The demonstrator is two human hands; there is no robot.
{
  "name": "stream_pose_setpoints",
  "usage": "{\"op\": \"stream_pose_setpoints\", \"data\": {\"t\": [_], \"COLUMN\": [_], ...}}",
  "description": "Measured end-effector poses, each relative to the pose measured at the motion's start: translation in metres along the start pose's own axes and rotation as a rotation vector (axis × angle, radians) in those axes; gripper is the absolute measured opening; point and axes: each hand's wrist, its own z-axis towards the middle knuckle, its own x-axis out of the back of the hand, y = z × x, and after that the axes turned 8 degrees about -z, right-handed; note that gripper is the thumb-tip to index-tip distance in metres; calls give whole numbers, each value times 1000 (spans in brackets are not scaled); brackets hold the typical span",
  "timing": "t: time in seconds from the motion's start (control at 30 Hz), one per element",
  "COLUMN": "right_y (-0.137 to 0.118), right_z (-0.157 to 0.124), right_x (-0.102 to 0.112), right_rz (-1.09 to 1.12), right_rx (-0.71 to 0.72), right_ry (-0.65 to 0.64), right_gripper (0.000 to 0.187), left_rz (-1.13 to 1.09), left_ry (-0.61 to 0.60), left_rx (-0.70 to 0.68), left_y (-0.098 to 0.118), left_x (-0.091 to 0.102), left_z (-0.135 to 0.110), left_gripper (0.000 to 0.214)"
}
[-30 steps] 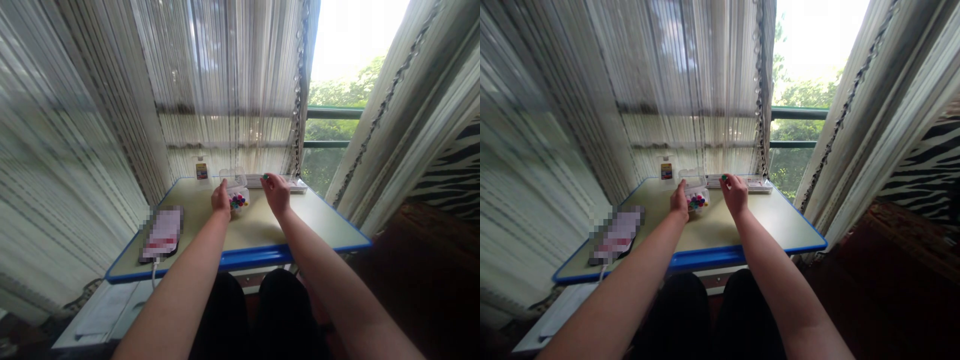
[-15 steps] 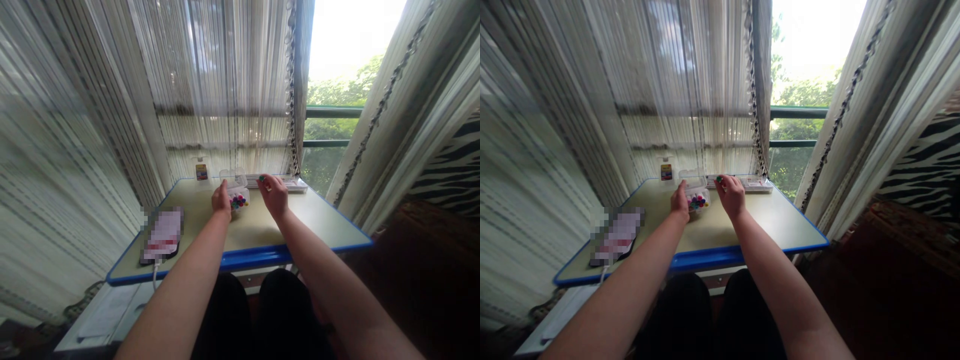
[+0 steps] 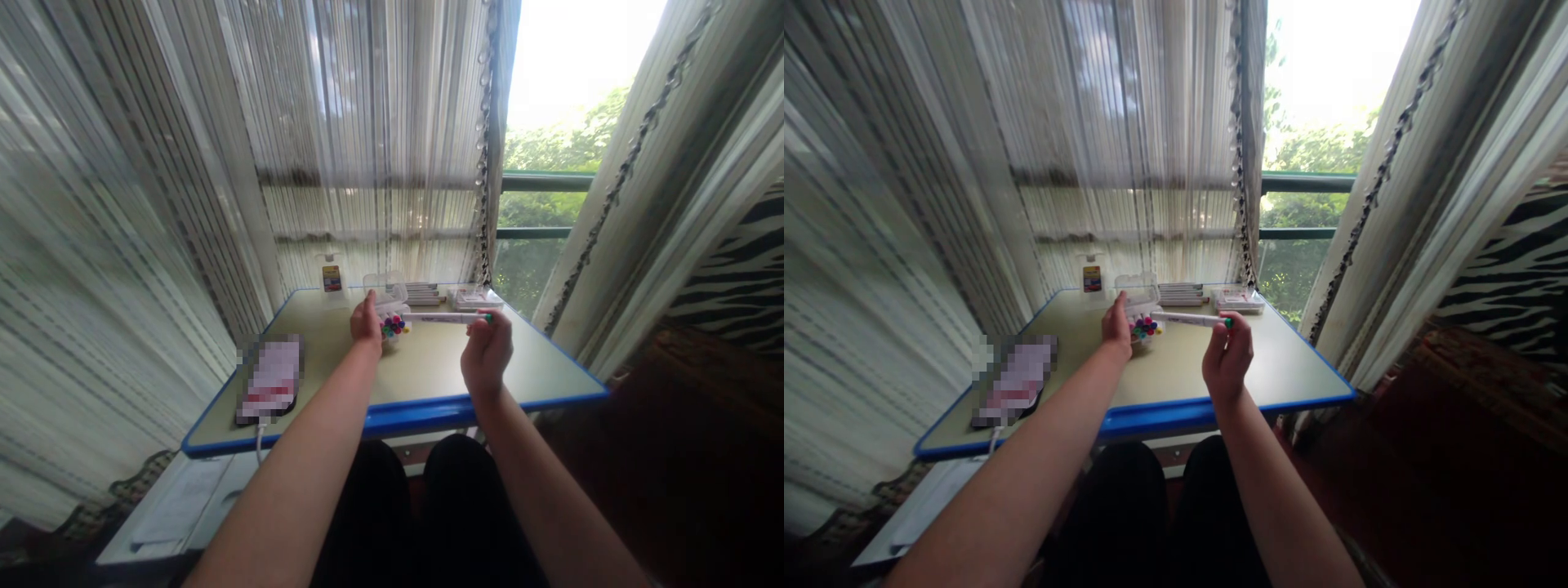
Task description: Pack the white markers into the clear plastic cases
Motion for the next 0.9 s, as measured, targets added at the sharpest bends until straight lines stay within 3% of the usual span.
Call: {"op": "stream_pose_setpoints", "data": {"t": [0.2, 0.4, 0.6, 0.9], "right_y": [2, 1, 1, -8], "right_z": [3, 0, -2, -1], "right_x": [-6, -7, -8, -9], "right_rz": [-44, -49, -44, 130], "right_rx": [83, 47, 110, 98], "right_ry": [-20, -12, -42, -352], "right_gripper": [15, 16, 16, 14], "left_rz": [-32, -29, -34, -31], "left_ry": [19, 32, 32, 13], "left_rx": [23, 28, 40, 23], "left_y": [0, 0, 3, 1], "left_x": [0, 2, 2, 3], "left_z": [3, 5, 1, 1], "left_gripper": [55, 55, 56, 55]}}
